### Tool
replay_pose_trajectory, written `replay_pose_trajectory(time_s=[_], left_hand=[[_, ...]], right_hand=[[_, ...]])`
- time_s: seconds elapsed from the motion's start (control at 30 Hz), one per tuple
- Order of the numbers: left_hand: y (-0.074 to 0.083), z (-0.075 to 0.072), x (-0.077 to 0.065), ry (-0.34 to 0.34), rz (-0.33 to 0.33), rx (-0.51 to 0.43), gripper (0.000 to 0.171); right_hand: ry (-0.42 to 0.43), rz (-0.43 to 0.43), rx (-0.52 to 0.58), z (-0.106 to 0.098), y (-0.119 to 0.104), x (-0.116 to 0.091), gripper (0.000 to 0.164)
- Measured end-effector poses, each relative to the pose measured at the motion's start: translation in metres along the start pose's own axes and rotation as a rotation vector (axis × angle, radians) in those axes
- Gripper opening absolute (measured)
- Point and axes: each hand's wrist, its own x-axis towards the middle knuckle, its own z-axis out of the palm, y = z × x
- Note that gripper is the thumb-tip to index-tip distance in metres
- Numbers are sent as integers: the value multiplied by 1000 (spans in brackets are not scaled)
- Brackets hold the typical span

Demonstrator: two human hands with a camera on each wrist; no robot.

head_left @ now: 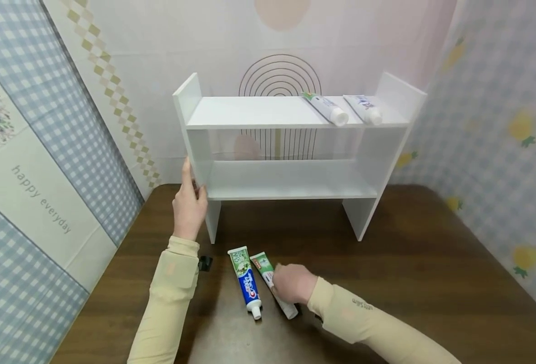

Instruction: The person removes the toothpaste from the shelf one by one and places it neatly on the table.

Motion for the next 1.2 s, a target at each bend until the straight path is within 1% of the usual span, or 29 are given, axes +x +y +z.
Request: replay_pose_trajectory(time_s=[0.03, 0.07, 0.1, 0.17, 0.23, 0.33, 0.4, 0.43, 0.5, 0.53, 0.6, 0.67, 0.73, 0.8, 0.83, 0.93, 1.0, 1.2], left_hand=[[0, 0, -1, -3, -1, -2, 70], [-1, 0, -1, -7, -4, 0, 70], [-1, 1, -2, -9, -6, -1, 70], [-2, 0, -2, -11, -7, -3, 71], [-2, 0, -2, -9, -9, -3, 71], [-3, -1, -2, -11, -10, -2, 72], [-3, -2, -2, -13, -9, -4, 72], [-3, -2, -2, -13, -7, -3, 72], [-2, -2, -1, -15, -2, -3, 72], [-2, -2, 0, -17, -1, -3, 72], [-2, -2, 0, -16, 2, -3, 73], [-2, -1, 0, -18, 5, -3, 73], [-2, -1, -1, -19, 7, -2, 73], [-2, 0, -1, -21, 12, -1, 73], [-2, 0, -2, -21, 14, 0, 73], [-1, 1, -1, -19, 20, 0, 73], [-1, 1, -1, -12, 24, 0, 73], [-2, 1, -1, 3, 1, 12, 72]], right_hand=[[43, -3, -7, -7, 4, -1, 43], [107, -6, -19, -17, 8, -1, 49], [189, -6, -36, -29, 13, -2, 53], [372, -1, -27, -59, 25, -5, 51], [598, 23, -26, -94, 39, -10, 44], [901, 109, 5, -149, 63, -18, 34], [1039, 175, 35, -180, 78, -21, 32], [1090, 193, 39, -192, 87, -20, 32], [1126, 218, 41, -210, 104, -16, 37], [1111, 224, 42, -215, 113, -12, 42], [1045, 240, 25, -220, 128, -4, 53], [930, 278, 9, -220, 139, 3, 61], [841, 309, -4, -217, 145, 8, 63], [807, 316, -9, -213, 147, 10, 60], [815, 310, -10, -211, 148, 11, 57], [892, 281, -6, -207, 147, 12, 47], [928, 275, -5, -207, 145, 13, 43], [991, 303, -28, -202, 138, 14, 30]])
